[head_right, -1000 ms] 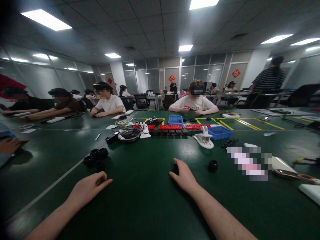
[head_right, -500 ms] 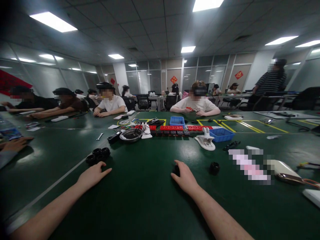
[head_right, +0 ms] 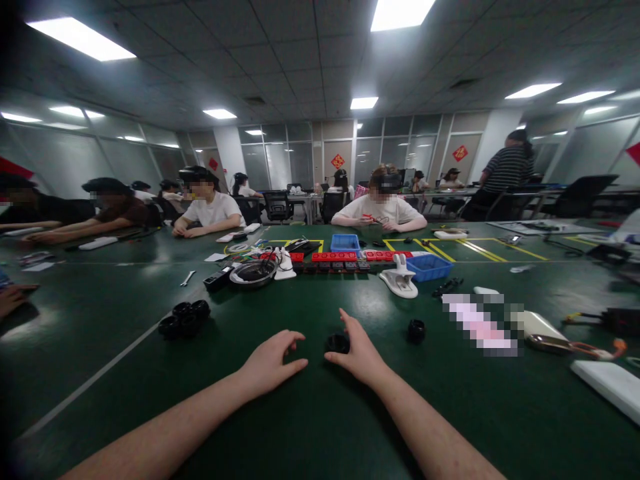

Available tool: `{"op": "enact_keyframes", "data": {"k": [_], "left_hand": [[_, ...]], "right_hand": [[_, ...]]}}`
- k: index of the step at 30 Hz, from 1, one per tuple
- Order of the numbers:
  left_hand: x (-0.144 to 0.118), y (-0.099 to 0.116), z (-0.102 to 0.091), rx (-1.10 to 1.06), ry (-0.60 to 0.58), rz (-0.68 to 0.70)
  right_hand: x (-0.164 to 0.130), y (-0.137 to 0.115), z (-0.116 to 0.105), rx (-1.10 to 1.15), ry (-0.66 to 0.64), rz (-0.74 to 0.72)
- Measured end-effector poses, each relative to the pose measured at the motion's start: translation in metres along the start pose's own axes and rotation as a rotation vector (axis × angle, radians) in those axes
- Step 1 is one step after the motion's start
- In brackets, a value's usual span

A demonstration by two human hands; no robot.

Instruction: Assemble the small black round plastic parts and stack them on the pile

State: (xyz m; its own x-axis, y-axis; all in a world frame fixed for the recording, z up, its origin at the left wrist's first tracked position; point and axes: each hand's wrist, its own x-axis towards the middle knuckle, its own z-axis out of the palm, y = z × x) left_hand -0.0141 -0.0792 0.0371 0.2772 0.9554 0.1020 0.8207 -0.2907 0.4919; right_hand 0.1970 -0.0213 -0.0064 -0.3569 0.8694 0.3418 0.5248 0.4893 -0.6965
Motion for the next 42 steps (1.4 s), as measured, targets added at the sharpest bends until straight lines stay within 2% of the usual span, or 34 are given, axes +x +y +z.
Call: {"op": "enact_keyframes", "data": {"k": [3, 6, 10, 13, 16, 21, 23, 25, 29, 33, 37, 40, 42], "left_hand": [[0.026, 0.011, 0.013, 0.010, 0.036, 0.169], [0.046, 0.019, 0.024, 0.044, 0.002, 0.273], [0.061, 0.024, 0.031, 0.130, -0.036, 0.273], [0.063, 0.016, 0.026, 0.200, -0.036, 0.210], [0.058, -0.009, 0.005, 0.253, -0.042, 0.119], [0.034, -0.073, -0.053, 0.364, -0.083, -0.096], [0.020, -0.093, -0.075, 0.396, -0.107, -0.161], [0.003, -0.104, -0.090, 0.410, -0.135, -0.200], [-0.024, -0.109, -0.107, 0.351, -0.152, -0.184], [-0.040, -0.117, -0.126, 0.201, 0.043, -0.146], [-0.052, -0.141, -0.146, -0.023, 0.256, -0.286], [-0.061, -0.162, -0.147, -0.291, 0.453, -0.392], [-0.063, -0.174, -0.142, -0.399, 0.539, -0.438]], "right_hand": [[0.002, 0.002, -0.004, 0.051, 0.111, 0.020], [0.006, 0.008, -0.009, 0.081, 0.206, 0.109], [0.010, 0.013, -0.011, 0.070, 0.210, 0.177], [0.009, 0.012, -0.010, 0.033, 0.187, 0.151], [0.006, 0.009, -0.010, -0.015, 0.153, 0.121], [0.004, 0.006, -0.009, -0.050, 0.056, 0.149], [0.004, 0.005, -0.008, -0.062, 0.016, 0.153], [0.004, 0.006, -0.006, -0.076, -0.007, 0.145], [0.005, 0.006, -0.004, -0.092, -0.011, 0.139], [0.006, 0.005, -0.004, -0.095, -0.004, 0.144], [0.006, 0.006, -0.003, -0.117, -0.005, 0.151], [0.007, 0.006, -0.003, -0.122, -0.016, 0.146], [0.007, 0.006, -0.004, -0.122, -0.024, 0.145]]}}
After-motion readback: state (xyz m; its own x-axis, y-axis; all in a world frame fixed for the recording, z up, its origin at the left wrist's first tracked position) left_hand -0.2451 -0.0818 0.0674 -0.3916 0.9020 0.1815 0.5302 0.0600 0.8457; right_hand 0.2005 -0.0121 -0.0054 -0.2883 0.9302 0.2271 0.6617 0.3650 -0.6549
